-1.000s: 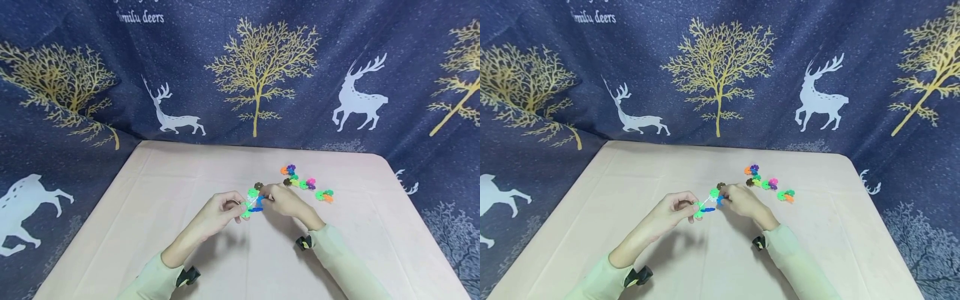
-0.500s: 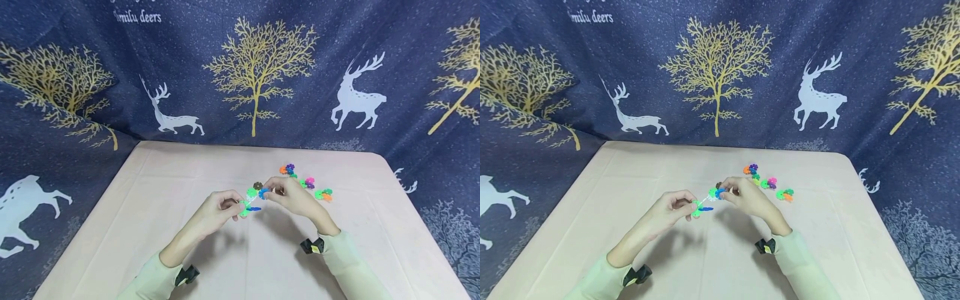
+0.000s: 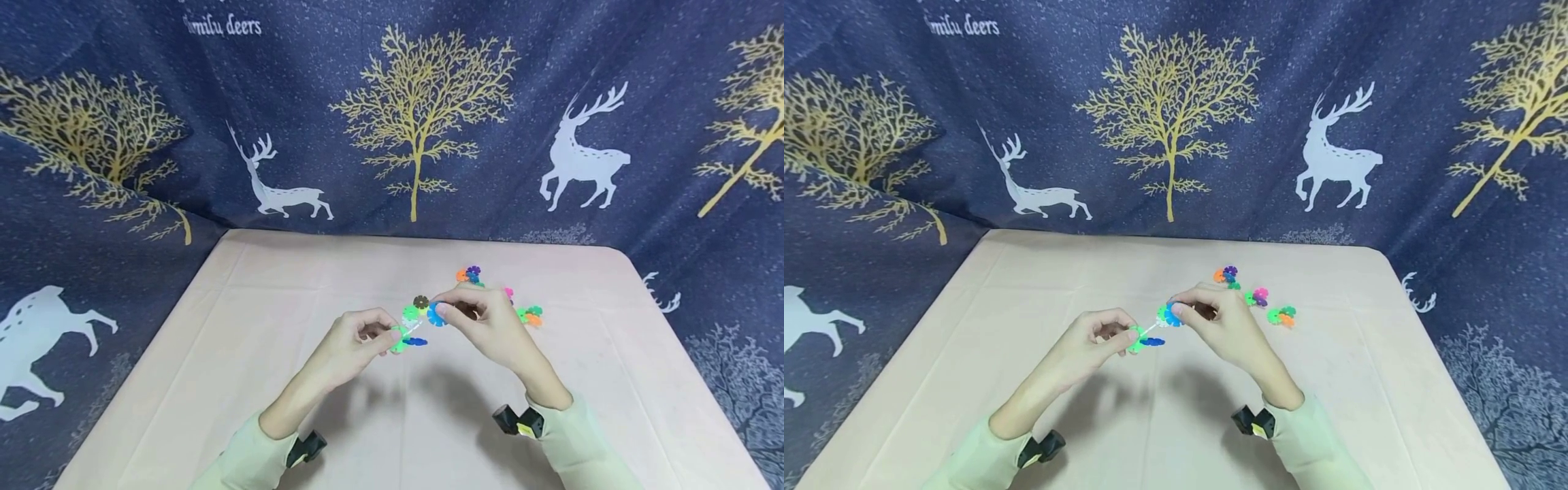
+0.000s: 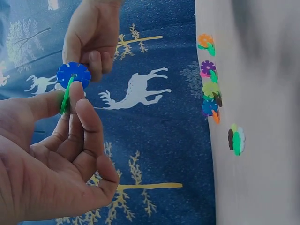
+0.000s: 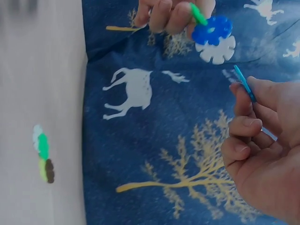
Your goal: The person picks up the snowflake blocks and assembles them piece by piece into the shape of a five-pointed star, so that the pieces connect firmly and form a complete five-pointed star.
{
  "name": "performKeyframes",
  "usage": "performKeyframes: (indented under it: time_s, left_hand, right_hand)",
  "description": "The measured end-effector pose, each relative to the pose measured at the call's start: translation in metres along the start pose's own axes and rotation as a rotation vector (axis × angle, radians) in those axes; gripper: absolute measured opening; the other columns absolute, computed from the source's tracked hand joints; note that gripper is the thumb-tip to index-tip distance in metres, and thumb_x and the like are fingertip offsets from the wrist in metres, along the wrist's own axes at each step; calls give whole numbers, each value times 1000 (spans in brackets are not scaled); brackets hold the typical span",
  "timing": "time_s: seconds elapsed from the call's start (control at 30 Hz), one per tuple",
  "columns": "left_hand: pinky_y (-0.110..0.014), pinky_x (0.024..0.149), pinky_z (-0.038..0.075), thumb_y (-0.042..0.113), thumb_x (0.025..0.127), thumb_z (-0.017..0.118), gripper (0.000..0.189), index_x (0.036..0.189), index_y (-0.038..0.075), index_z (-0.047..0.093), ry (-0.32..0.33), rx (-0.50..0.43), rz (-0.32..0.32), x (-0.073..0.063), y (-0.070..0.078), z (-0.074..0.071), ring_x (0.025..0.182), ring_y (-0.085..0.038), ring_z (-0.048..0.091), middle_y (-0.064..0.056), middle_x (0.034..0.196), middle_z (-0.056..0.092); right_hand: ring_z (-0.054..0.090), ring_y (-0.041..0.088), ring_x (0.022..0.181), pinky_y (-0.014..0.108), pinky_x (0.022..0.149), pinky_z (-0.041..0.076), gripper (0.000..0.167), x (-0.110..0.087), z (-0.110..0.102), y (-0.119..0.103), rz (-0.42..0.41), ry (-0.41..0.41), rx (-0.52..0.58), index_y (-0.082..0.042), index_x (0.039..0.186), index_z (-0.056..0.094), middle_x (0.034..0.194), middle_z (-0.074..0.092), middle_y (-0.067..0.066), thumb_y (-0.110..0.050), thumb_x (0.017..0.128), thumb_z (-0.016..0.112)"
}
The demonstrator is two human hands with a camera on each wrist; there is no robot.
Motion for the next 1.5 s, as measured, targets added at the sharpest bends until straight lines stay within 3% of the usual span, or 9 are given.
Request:
performKeyframes:
  time_s: [0.2, 0.57, 1.5]
  left_hand:
    - [-31, 72, 48, 21, 95, 68, 6, 93, 16, 71, 12, 51, 49, -2, 5, -1, 76, -13, 63, 6, 78, 68]
    - [-35, 77, 44, 24, 93, 69, 4, 91, 23, 72, 25, 135, 60, -6, 14, -2, 80, -10, 62, 11, 77, 67]
    - [-34, 73, 46, 26, 94, 68, 4, 91, 27, 71, 13, 153, 82, -8, 21, -3, 81, -9, 61, 14, 79, 66]
  right_hand:
    - [43, 11, 60, 25, 53, 36, 19, -2, 1, -12, -105, 24, -39, -16, 104, 77, 79, 62, -8, -2, 92, 70]
    - [44, 11, 62, 24, 55, 37, 19, -3, 0, -20, -135, 11, -55, -16, 104, 77, 78, 60, -9, -2, 91, 71]
    - [46, 10, 65, 24, 56, 38, 15, -5, 1, -17, -93, -9, -60, -19, 101, 76, 76, 58, -11, -7, 93, 71]
Point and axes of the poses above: each hand's wrist, its own x-axis towards the middle knuckle, its own z-axis out of the palm, y = z × x, the point moved 1 cm from there along x, towards the middle knuckle
